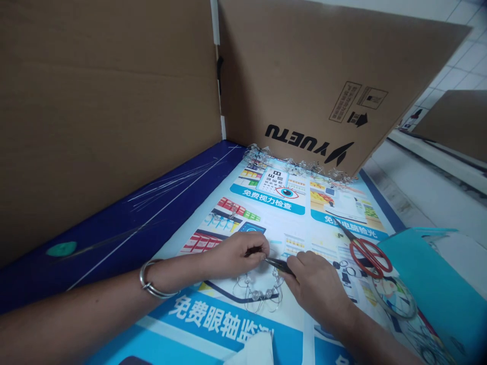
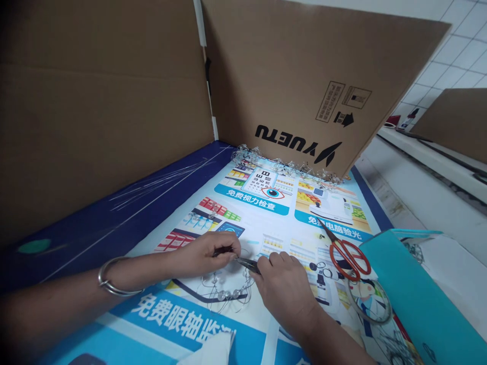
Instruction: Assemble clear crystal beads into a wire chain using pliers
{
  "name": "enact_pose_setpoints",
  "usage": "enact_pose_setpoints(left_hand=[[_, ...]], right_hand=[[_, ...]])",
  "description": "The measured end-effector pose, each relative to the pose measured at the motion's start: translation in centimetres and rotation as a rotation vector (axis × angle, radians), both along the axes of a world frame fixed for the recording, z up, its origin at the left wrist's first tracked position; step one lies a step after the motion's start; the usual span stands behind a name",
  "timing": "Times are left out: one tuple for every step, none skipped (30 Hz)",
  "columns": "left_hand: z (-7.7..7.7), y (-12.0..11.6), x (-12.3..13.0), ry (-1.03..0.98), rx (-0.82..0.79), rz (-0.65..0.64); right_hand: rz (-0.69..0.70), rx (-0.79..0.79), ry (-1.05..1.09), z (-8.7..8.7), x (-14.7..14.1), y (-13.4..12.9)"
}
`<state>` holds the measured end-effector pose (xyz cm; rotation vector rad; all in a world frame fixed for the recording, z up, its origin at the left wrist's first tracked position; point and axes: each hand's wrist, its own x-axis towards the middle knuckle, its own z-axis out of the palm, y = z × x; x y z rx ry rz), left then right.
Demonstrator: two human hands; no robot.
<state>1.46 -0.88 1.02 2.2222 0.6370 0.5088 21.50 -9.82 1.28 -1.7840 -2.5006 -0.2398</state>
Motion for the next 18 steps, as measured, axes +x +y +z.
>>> enact_pose_setpoints(left_hand=[[-0.04, 0.02, 0.00, 0.002, 0.001, -0.002], [-0.09, 0.04, -0.01, 0.004, 0.003, -0.004], [-0.14, 0.06, -0.01, 0.003, 0.005, -0.007], [-0.20, 0.08, -0.01, 0.001, 0.008, -0.009], [-0.25, 0.09, -0.01, -0.001, 0.009, -0.011], [-0.28, 0.10, -0.01, -0.003, 0.008, -0.011], [-0.30, 0.10, -0.01, -0.004, 0.005, -0.010], [-0.31, 0.10, -0.01, -0.004, 0.002, -0.008], [-0.30, 0.10, 0.00, -0.003, 0.000, -0.005], [-0.28, 0.10, 0.01, -0.003, -0.002, -0.004], [-0.25, 0.09, 0.02, -0.004, -0.003, -0.004], [-0.22, 0.09, 0.03, -0.007, -0.003, -0.004], [-0.19, 0.08, 0.05, -0.009, -0.004, -0.005], [-0.17, 0.08, 0.06, -0.011, -0.006, -0.005], [-0.14, 0.07, 0.07, -0.012, -0.010, -0.006], [-0.12, 0.07, 0.07, -0.011, -0.014, -0.009], [-0.09, 0.06, 0.07, -0.008, -0.019, -0.010], [-0.07, 0.06, 0.07, -0.006, -0.024, -0.010]], right_hand=[[0.004, 0.009, -0.004, -0.02, -0.02, 0.02], [0.007, 0.018, -0.008, -0.04, -0.04, 0.05], [0.009, 0.024, -0.012, -0.05, -0.06, 0.07], [0.011, 0.026, -0.014, -0.06, -0.08, 0.09], [0.012, 0.024, -0.013, -0.06, -0.09, 0.11], [0.011, 0.019, -0.010, -0.06, -0.10, 0.11], [0.008, 0.010, -0.006, -0.06, -0.10, 0.12], [0.006, -0.003, -0.002, -0.06, -0.09, 0.12], [0.002, -0.015, 0.002, -0.05, -0.08, 0.12], [-0.001, -0.025, 0.004, -0.05, -0.07, 0.13], [-0.005, -0.035, 0.005, -0.05, -0.06, 0.15], [-0.008, -0.045, 0.006, -0.04, -0.06, 0.16], [-0.011, -0.052, 0.007, -0.03, -0.06, 0.19], [-0.014, -0.058, 0.008, -0.01, -0.06, 0.21], [-0.015, -0.065, 0.009, 0.01, -0.07, 0.23], [-0.015, -0.073, 0.011, 0.04, -0.08, 0.24], [-0.015, -0.079, 0.013, 0.07, -0.10, 0.25], [-0.014, -0.082, 0.014, 0.10, -0.11, 0.26]])
